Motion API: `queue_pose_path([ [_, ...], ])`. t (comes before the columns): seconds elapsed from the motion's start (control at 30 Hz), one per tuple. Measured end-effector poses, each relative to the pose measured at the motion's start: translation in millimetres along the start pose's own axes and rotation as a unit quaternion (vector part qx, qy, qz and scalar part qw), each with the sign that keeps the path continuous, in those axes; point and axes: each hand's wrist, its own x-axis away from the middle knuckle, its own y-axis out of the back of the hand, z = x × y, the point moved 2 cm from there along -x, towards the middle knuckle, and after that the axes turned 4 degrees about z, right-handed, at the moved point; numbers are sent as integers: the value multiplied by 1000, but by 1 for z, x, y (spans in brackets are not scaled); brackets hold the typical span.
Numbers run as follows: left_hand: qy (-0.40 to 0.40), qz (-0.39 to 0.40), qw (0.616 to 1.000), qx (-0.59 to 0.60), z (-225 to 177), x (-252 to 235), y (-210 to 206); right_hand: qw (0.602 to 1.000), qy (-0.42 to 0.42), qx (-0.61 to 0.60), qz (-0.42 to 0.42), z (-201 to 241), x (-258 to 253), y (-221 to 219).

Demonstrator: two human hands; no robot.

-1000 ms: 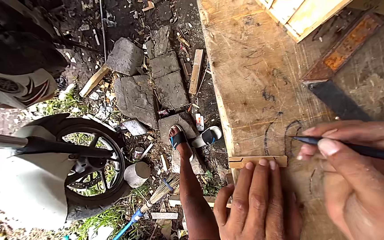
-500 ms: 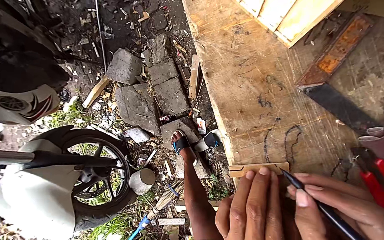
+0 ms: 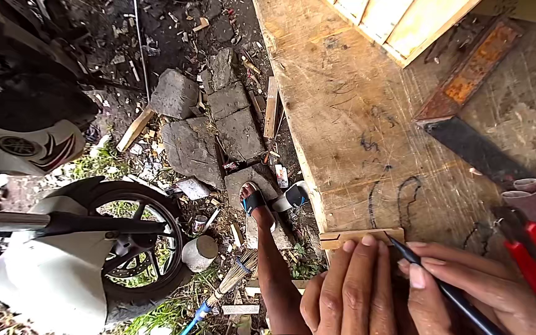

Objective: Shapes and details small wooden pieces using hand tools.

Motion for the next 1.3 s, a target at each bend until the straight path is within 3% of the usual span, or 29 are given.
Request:
queue_pose_path([
  [1.3,6,2,1000,-7,-1,0,0,999,-28,-7,-44,0,3,1],
])
